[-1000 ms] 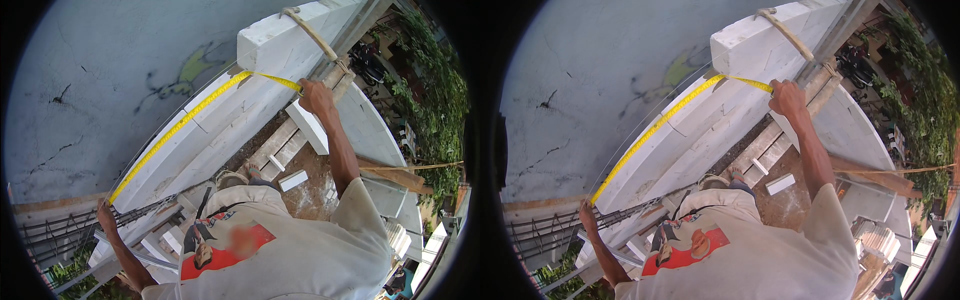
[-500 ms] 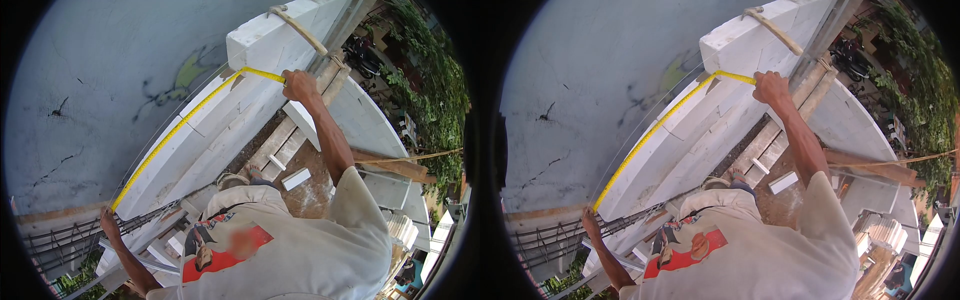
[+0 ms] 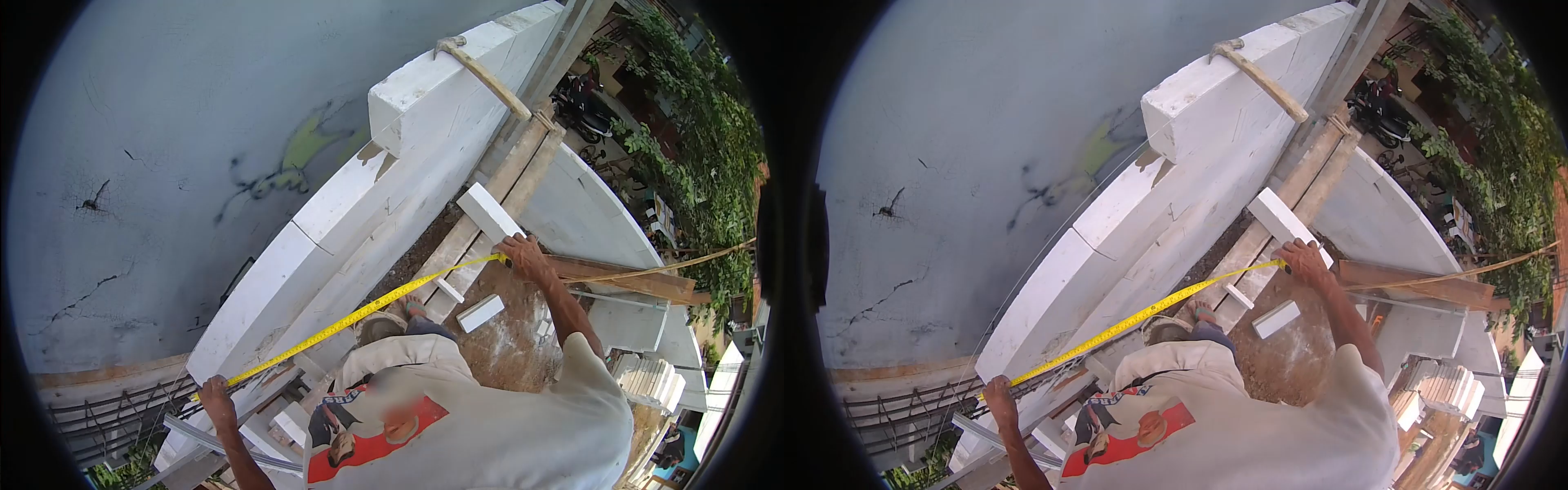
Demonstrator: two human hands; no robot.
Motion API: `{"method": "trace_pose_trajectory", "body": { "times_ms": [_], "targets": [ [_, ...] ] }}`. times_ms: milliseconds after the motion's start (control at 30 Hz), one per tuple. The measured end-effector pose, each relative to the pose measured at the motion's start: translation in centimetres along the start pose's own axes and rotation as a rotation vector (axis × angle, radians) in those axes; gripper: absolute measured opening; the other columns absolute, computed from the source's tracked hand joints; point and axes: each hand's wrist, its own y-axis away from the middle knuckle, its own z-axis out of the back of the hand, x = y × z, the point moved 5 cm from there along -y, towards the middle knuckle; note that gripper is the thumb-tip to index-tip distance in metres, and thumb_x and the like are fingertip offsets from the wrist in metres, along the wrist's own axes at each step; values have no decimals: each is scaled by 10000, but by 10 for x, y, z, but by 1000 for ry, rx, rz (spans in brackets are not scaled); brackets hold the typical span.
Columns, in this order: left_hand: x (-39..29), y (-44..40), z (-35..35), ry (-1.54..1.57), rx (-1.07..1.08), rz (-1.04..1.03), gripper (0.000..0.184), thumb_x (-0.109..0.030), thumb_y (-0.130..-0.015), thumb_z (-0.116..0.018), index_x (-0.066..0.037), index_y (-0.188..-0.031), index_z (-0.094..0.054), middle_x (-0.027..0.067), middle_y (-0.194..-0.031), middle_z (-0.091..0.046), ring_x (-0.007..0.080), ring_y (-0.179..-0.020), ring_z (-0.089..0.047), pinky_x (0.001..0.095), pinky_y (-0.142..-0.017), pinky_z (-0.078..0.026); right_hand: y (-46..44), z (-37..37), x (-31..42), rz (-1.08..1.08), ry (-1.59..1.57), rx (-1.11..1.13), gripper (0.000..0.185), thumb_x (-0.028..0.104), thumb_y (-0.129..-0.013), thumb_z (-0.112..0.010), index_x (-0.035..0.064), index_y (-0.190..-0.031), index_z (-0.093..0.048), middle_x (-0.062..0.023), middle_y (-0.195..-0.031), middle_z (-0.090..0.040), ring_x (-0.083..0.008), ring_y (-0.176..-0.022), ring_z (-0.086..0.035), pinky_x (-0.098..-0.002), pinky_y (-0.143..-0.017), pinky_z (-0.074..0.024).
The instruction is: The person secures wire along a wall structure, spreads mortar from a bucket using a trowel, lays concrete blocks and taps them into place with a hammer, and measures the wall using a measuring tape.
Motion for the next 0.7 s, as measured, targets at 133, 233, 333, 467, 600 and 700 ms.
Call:
{"method": "trace_pose_trajectory", "body": {
  "times_ms": [133, 233, 333, 467, 600, 700],
  "targets": [
    [-102, -30, -53, -21, 151, -165, 111, -61, -877, -690, -113, -973, -710, 57, -919, -696, 288, -903, -618, 461, -801, -424, 26, -23, 42, 84, 37, 63, 444, 170, -866, -712, 286, -1289, -641, 13, -1125, -606, -194, -1146, -572, -459, -890, -437],
    [-188, -60, -73, 163, 179, -342, 108, -127, -863, -735, -122, -969, -755, 41, -904, -724, 262, -907, -618, 461, -802, -416, 29, -50, 85, 175, -29, 134, 533, 153, -808, -745, 284, -1311, -625, 9, -1167, -602, -213, -1182, -558, -461, -920, -428],
    [-270, -87, -90, 248, 297, -429, 124, -209, -866, -753, -129, -961, -757, 30, -909, -736, 250, -927, -613, 463, -845, -393, 24, -77, 131, 218, -167, 244, 645, 154, -745, -776, 291, -1346, -587, -15, -1228, -585, -254, -1219, -546, -475, -963, -419],
    [-369, -102, -116, 379, 448, -598, 150, -251, -875, -763, -123, -950, -743, 29, -921, -743, 261, -938, -609, 477, -889, -370, 18, -96, 191, 246, -288, 306, 602, 162, -827, -718, 279, -1398, -565, -40, -1286, -582, -282, -1295, -534, -538, -1005, -452],
    [-431, -91, -173, 388, 669, -628, 186, -263, -878, -780, -124, -990, -728, 46, -959, -745, 285, -988, -625, 502, -914, -366, 21, -128, 222, 189, -489, 425, 667, 131, -827, -702, 263, -1454, -517, -107, -1387, -558, -352, -1334, -526, -588, -1018, -453],
    [-454, -73, -233, 376, 757, -565, 238, -262, -883, -794, -127, -1058, -705, 64, -981, -744, 297, -1019, -636, 504, -927, -364, 24, -175, 228, 92, -597, 539, 685, 122, -816, -722, 247, -1456, -512, -115, -1436, -542, -366, -1358, -520, -597, -1027, -450]
  ]
}}
